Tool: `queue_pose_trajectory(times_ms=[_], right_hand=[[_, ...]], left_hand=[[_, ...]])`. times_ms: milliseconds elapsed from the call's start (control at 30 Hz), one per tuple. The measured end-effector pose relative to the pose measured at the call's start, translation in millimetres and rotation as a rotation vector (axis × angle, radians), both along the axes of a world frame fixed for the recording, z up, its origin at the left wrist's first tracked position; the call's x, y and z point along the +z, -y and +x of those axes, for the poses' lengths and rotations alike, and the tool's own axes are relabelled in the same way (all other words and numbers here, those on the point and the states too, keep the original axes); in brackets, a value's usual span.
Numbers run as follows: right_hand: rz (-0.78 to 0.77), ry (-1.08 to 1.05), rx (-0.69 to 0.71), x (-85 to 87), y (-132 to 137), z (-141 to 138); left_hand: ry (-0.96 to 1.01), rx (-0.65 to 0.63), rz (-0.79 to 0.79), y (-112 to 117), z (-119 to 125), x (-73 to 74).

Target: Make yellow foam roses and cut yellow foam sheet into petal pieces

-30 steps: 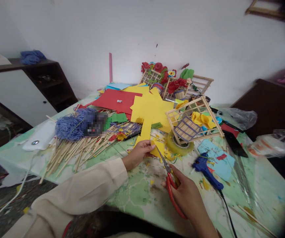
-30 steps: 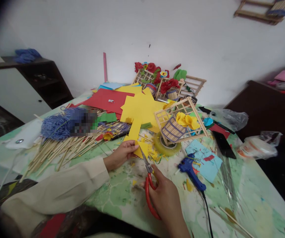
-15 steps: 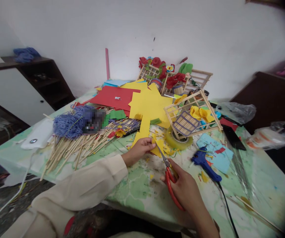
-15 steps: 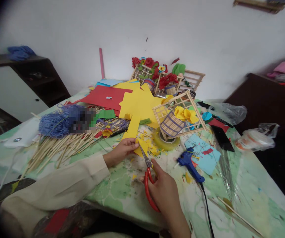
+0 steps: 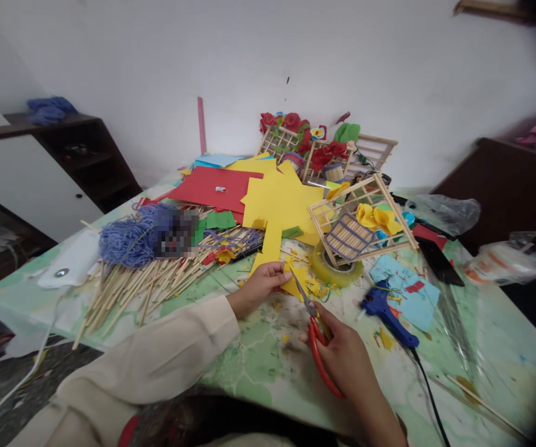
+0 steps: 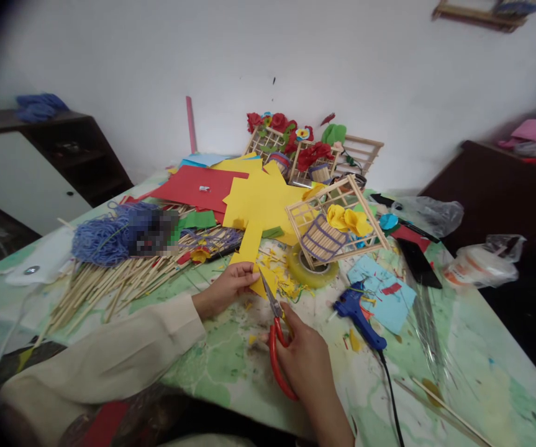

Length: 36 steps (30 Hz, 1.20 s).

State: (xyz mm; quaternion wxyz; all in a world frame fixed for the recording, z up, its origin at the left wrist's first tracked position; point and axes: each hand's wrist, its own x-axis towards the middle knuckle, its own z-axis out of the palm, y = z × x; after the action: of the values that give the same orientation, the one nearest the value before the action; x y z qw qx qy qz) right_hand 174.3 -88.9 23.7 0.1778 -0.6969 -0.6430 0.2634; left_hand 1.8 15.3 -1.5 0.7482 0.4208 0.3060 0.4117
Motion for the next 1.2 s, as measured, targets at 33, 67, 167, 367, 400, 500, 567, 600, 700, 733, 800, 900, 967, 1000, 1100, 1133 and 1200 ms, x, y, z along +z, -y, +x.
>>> queue_pose_trajectory(times_ms=[33, 67, 167, 367, 400, 500, 567, 600, 700, 733, 800, 900, 967, 1000, 1100, 1133, 1200], right_hand=[[-0.001, 0.004, -0.002, 0.1, -0.4, 0.0], [-0.001, 0.011, -0.004, 0.3, -0.9, -0.2], [-0.004, 0.039, -0.015, 1.3, -2.5, -1.4], [-0.029, 0.063, -0.012, 2.5, -4.1, -2.7], [-0.026, 0.061, -0.011, 2.5, -3.9, -2.7], [-0.016, 0.070, -0.016, 2.2, -2.7, -2.7], [-0.020, 0.084, -0.024, 1.9, -2.0, -3.0], [-0.022, 0.085, -0.026, 1.6, -1.6, -3.3], [-0.016, 0.066, -0.023, 0.7, -0.3, -3.7], [-0.008, 0.057, -0.021, 0.2, 0.2, -3.7], [0.008, 0.046, -0.016, -0.7, 1.2, -3.5], [0.012, 0.043, -0.016, -2.3, 2.8, -3.0], [0.006, 0.044, -0.024, -3.4, 3.6, -2.6], [0.006, 0.048, -0.027, -4.0, 3.8, -2.3], [0.011, 0.091, -0.039, -5.5, 3.5, 0.3], [0.012, 0.116, -0.050, -5.7, 3.2, 1.7], [0.020, 0.165, -0.084, -5.4, 2.4, 5.6]], left_hand=[[0.004, 0.000, -0.002, -0.2, 0.0, -0.3], [0.007, 0.002, -0.001, -0.4, 0.1, -0.6], [0.006, 0.045, 0.015, -1.1, 0.2, -1.4], [-0.024, 0.116, 0.038, -1.7, 0.0, 0.0], [-0.021, 0.112, 0.036, -1.5, 0.0, 0.3], [-0.021, 0.079, 0.026, -0.6, 0.2, 0.6], [-0.028, 0.044, 0.024, 0.1, 0.4, 0.1], [-0.029, 0.032, 0.025, 0.3, 0.4, -0.2], [-0.036, 0.021, 0.038, 0.2, 0.1, -1.3], [-0.040, 0.020, 0.046, 0.1, -0.1, -1.5], [-0.047, 0.016, 0.060, -0.1, -0.4, -1.5], [-0.048, 0.013, 0.067, 0.6, -0.2, -1.0], [-0.048, 0.009, 0.060, 1.5, 0.3, -0.6], [-0.045, 0.009, 0.051, 2.0, 0.6, -0.5], [-0.047, 0.013, 0.008, 3.1, 1.5, -0.3], [-0.053, 0.022, -0.005, 3.3, 1.7, -0.1], [-0.067, 0.042, -0.028, 3.4, 1.8, 0.3]])
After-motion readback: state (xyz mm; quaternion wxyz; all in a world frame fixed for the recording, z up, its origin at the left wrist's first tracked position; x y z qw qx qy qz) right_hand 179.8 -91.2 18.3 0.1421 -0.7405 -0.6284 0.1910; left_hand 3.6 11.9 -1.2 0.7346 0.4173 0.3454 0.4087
